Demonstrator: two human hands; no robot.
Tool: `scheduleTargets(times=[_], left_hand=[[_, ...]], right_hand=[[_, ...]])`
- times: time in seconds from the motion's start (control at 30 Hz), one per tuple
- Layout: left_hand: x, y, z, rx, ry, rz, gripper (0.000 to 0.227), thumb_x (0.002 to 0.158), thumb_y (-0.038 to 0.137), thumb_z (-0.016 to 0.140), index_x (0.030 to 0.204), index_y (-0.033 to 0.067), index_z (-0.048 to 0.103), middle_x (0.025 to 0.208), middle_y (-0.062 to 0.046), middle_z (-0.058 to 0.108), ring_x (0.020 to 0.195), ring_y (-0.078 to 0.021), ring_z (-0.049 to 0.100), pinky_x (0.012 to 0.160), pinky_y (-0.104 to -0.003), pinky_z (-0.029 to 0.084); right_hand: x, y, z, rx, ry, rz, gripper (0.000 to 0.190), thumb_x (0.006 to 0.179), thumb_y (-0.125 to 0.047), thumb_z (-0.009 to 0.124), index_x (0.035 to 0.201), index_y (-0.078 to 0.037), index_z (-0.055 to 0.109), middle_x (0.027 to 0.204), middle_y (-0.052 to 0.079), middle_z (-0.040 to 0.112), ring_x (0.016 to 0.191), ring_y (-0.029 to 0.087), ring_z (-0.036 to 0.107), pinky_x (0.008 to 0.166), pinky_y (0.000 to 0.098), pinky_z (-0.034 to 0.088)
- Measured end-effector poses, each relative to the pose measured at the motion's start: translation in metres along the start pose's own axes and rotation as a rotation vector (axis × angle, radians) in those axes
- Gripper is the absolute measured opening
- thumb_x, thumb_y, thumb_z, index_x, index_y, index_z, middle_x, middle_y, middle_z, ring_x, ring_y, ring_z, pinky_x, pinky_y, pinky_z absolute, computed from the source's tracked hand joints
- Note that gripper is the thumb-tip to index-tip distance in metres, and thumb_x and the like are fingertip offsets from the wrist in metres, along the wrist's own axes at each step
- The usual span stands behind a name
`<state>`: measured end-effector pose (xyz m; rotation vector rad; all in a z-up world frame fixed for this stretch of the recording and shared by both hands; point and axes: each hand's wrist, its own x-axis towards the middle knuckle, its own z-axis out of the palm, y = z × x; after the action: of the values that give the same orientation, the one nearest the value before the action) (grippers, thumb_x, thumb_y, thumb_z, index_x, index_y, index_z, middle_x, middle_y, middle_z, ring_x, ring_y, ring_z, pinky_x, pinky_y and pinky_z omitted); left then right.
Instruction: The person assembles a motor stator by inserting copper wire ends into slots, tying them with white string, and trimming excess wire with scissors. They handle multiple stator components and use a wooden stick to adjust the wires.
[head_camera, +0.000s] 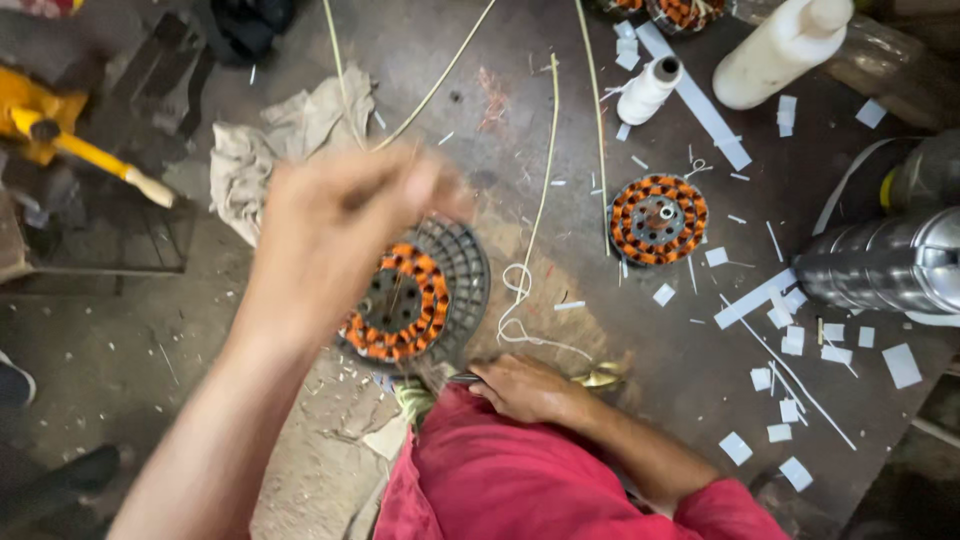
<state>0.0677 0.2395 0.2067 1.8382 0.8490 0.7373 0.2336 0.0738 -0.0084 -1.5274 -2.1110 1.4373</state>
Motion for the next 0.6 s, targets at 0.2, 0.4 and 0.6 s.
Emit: scheduleTargets(times=[0.2, 0.4, 0.6], left_hand=[[0.178, -0.096, 0.054, -0.181, -0.043, -0.173, 0.028, 0.098, 0.023, 0.066, 0.105, -0.0024, 0.076, 0.09, -0.012, 0.081, 0.078, -0.013, 0.077, 0.068, -0.029, 0.056], [0.22, -0.175, 0.065, 0.098, -0.103, -0.223, 0.034, 0.096, 0.028, 0.07, 0.111, -0.0027, 0.075, 0.093, -0.014, 0.079, 0.082, -0.0197, 0.074, 0.073, -0.034, 0.058], [0.205, -0.144, 0.035, 0.012, -0.129, -0.178, 0.051, 0.103, 0.029, 0.071, 0.136, -0.0065, 0.057, 0.132, -0.022, 0.064, 0.121, -0.0281, 0.065, 0.102, -0.038, 0.052]], right_hand=[[-0.014, 0.026, -0.012, 0.073, 0.151, 0.085, 0.031, 0.096, -0.028, 0.062, 0.113, -0.002, 0.063, 0.1, 0.024, 0.069, 0.099, 0.046, 0.064, 0.084, 0.0537, 0.051], [-0.029, 0.047, -0.011, 0.109, 0.195, 0.078, 0.03, 0.091, -0.026, 0.068, 0.111, -0.004, 0.065, 0.102, 0.022, 0.071, 0.097, 0.044, 0.066, 0.082, 0.0523, 0.053], [-0.047, 0.046, -0.027, -0.061, 0.127, 0.179, 0.032, 0.082, -0.029, 0.076, 0.107, -0.01, 0.068, 0.099, 0.016, 0.074, 0.094, 0.041, 0.069, 0.078, 0.0532, 0.053]])
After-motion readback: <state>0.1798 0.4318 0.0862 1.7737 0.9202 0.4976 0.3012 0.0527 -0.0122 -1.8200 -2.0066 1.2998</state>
